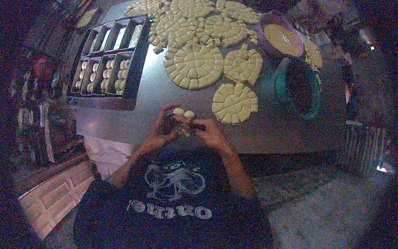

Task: The person fills dough balls with a dark paste from a bowl, rolls them into shapes, and places them into metal baking tins.

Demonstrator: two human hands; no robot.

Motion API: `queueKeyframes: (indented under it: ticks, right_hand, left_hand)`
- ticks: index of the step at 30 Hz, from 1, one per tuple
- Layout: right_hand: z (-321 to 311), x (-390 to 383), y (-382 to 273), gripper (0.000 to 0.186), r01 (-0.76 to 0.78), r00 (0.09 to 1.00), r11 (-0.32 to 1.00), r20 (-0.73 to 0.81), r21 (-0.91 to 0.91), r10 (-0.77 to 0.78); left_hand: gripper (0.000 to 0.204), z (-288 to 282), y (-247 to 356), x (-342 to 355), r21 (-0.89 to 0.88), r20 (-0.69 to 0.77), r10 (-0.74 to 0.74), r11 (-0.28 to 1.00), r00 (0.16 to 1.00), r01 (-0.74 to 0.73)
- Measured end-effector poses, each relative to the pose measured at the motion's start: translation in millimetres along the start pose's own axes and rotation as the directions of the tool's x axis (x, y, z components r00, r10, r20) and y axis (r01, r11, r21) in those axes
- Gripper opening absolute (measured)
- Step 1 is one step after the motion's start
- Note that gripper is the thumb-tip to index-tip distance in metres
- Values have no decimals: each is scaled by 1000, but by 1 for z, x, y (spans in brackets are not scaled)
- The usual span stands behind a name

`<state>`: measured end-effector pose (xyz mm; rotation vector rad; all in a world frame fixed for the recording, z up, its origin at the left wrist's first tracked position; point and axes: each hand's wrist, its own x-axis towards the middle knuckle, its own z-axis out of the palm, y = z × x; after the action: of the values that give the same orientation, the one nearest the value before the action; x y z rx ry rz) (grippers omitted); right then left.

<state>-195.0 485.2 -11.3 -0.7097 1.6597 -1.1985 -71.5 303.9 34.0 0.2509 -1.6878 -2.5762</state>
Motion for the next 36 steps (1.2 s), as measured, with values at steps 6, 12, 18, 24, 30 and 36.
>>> queueKeyframes:
  ticks: [6, 12, 18, 24, 30, 36]
  right_hand:
    - [31, 4, 21, 23, 63, 924, 728, -236, -682, -302]
    - [51, 13, 54, 36, 51, 870, 574, -245, -817, -427]
    - [45, 17, 25, 58, -1, 899, 681, -299, -732, -321]
    - [34, 26, 43, 62, 14, 909, 678, -273, -735, -314]
    - [-78, -4, 58, 33, -262, 650, 653, -630, -711, -425]
    - [-160, -58, 103, 26, -158, 572, 844, -744, -513, -345]
  left_hand:
    - [53, -75, -24, -11, 366, -179, 37, 930, 983, 32]
    - [56, -77, -44, 1, 866, 13, 159, 492, 987, -90]
    - [62, -83, -117, 29, 964, 194, 206, 144, 959, -225]
    - [69, -89, -130, 22, 974, 134, 185, 159, 974, -164]
    - [62, -76, -105, 27, 758, -97, 110, 653, 989, 2]
    - [35, -58, -72, 21, 860, -157, 268, 511, 951, -3]
